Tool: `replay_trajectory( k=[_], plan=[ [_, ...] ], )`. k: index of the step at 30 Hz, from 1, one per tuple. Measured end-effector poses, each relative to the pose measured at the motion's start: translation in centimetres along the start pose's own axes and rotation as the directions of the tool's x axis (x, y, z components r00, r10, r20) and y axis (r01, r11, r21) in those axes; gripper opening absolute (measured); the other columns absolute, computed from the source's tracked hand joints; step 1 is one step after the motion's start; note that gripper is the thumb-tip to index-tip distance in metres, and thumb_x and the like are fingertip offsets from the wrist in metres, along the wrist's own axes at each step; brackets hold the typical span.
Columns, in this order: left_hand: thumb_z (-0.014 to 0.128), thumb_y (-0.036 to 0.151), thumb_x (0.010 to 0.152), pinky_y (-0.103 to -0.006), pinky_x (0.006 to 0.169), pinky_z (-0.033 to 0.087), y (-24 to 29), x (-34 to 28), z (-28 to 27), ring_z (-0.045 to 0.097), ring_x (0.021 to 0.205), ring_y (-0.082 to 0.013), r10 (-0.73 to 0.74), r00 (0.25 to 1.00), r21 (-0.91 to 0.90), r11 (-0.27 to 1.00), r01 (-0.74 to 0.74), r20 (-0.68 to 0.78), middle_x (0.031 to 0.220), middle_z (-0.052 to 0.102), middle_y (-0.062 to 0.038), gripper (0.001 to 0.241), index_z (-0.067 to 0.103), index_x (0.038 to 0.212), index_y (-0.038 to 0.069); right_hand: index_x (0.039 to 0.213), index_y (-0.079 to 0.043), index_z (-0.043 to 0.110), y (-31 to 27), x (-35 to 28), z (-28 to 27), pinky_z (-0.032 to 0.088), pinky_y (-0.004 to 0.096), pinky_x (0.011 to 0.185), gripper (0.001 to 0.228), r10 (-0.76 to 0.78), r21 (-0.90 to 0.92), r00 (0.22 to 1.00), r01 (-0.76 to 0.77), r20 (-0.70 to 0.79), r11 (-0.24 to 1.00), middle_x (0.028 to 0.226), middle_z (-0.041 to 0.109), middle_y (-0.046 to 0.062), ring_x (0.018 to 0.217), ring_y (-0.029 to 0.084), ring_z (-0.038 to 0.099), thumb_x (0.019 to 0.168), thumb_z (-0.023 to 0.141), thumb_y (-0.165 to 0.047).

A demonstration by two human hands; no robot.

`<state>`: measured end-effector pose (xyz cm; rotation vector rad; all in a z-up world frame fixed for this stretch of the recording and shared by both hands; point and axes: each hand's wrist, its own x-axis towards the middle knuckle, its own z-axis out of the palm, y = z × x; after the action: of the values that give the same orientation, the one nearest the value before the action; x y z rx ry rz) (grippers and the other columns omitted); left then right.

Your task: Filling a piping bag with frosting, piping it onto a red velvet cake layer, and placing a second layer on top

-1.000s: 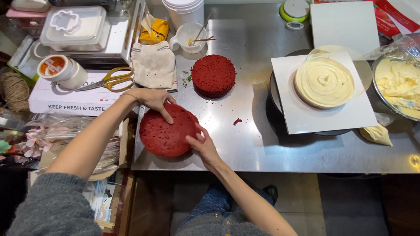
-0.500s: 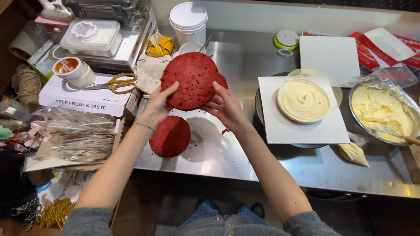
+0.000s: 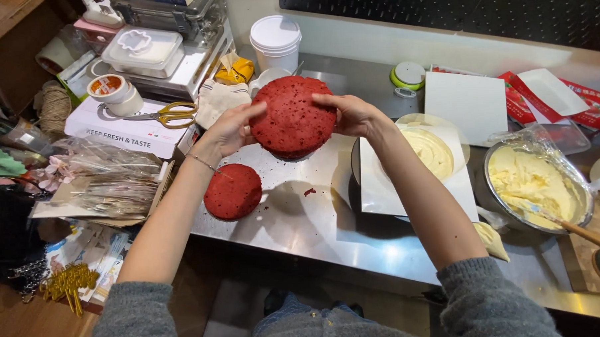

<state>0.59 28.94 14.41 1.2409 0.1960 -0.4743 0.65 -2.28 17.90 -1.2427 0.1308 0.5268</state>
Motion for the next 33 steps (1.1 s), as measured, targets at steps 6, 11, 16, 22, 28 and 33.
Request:
replay_trajectory(
  k=[6, 11, 16, 22, 28, 33],
  plan=[
    [0.112, 0.035, 0.090, -0.0556, 0.096, 0.073, -4.5, 4.2, -2.6, 0.082, 0.118, -0.0373, 0.187, 0.963, -0.111, 0.971, -0.212, -0.196, 0.139, 0.074, -0.023, 0.091, 0.060, 0.162, 0.016, 0.158, 0.003, 0.059, 4.5, 3.9, -3.0, 0.069, 0.053, 0.102, 0.091, -0.074, 0.103, 0.980, 0.094, -0.185, 0.990, 0.133, 0.074, 0.028, 0.112, 0.035, 0.079, 0.098, 0.097, -0.053],
    [0.107, 0.038, 0.093, -0.0513, 0.090, 0.074, -2.6, 2.0, 3.7, 0.082, 0.120, -0.0393, 0.330, 0.921, 0.028, 0.943, -0.332, -0.209, 0.144, 0.074, -0.027, 0.090, 0.054, 0.163, 0.017, 0.134, 0.000, 0.082, 4.4, 0.8, -4.2, 0.078, 0.043, 0.086, 0.055, -0.350, -0.059, 0.868, 0.353, -0.353, 0.934, 0.117, 0.079, 0.019, 0.087, 0.028, 0.088, 0.093, 0.107, -0.027],
    [0.101, 0.047, 0.098, -0.0478, 0.086, 0.076, -1.8, 2.1, 14.5, 0.082, 0.114, -0.0307, 0.416, 0.907, 0.128, 0.905, -0.405, -0.073, 0.136, 0.072, -0.020, 0.067, 0.073, 0.147, 0.011, 0.138, -0.002, 0.082, 2.2, -7.2, -11.3, 0.077, 0.037, 0.087, 0.053, -0.510, -0.172, 0.700, 0.497, -0.500, 0.851, 0.121, 0.078, 0.014, 0.089, 0.020, 0.084, 0.096, 0.104, -0.026],
    [0.102, 0.029, 0.092, -0.0386, 0.075, 0.076, -6.9, 7.5, 24.2, 0.087, 0.090, -0.0217, 0.358, 0.922, 0.239, 0.892, -0.384, 0.147, 0.111, 0.084, -0.014, 0.051, 0.084, 0.130, 0.001, 0.135, -0.001, 0.080, 3.1, -14.4, -24.2, 0.075, 0.032, 0.082, 0.050, -0.601, -0.418, 0.510, 0.435, -0.616, 0.798, 0.114, 0.083, 0.014, 0.089, 0.017, 0.083, 0.100, 0.104, -0.027],
    [0.103, 0.018, 0.088, -0.0427, 0.073, 0.077, -10.4, 7.6, 28.6, 0.089, 0.085, -0.0314, 0.276, 0.947, 0.263, 0.913, -0.311, 0.161, 0.112, 0.083, -0.031, 0.061, 0.075, 0.132, -0.013, 0.129, -0.009, 0.086, 6.0, -16.7, -29.4, 0.065, 0.026, 0.080, 0.042, -0.587, -0.543, 0.503, 0.249, -0.635, 0.802, 0.108, 0.087, 0.005, 0.088, 0.009, 0.077, 0.098, 0.102, -0.032],
    [0.102, 0.018, 0.088, -0.0385, 0.070, 0.077, -9.6, 7.0, 30.1, 0.089, 0.078, -0.0310, 0.270, 0.955, 0.387, 0.873, -0.297, 0.124, 0.107, 0.084, -0.033, 0.057, 0.076, 0.125, -0.016, 0.130, -0.013, 0.088, 6.8, -16.4, -30.2, 0.065, 0.034, 0.085, 0.044, -0.556, -0.581, 0.555, 0.152, -0.619, 0.799, 0.110, 0.089, 0.007, 0.095, 0.013, 0.078, 0.094, 0.104, -0.033]
  ],
)
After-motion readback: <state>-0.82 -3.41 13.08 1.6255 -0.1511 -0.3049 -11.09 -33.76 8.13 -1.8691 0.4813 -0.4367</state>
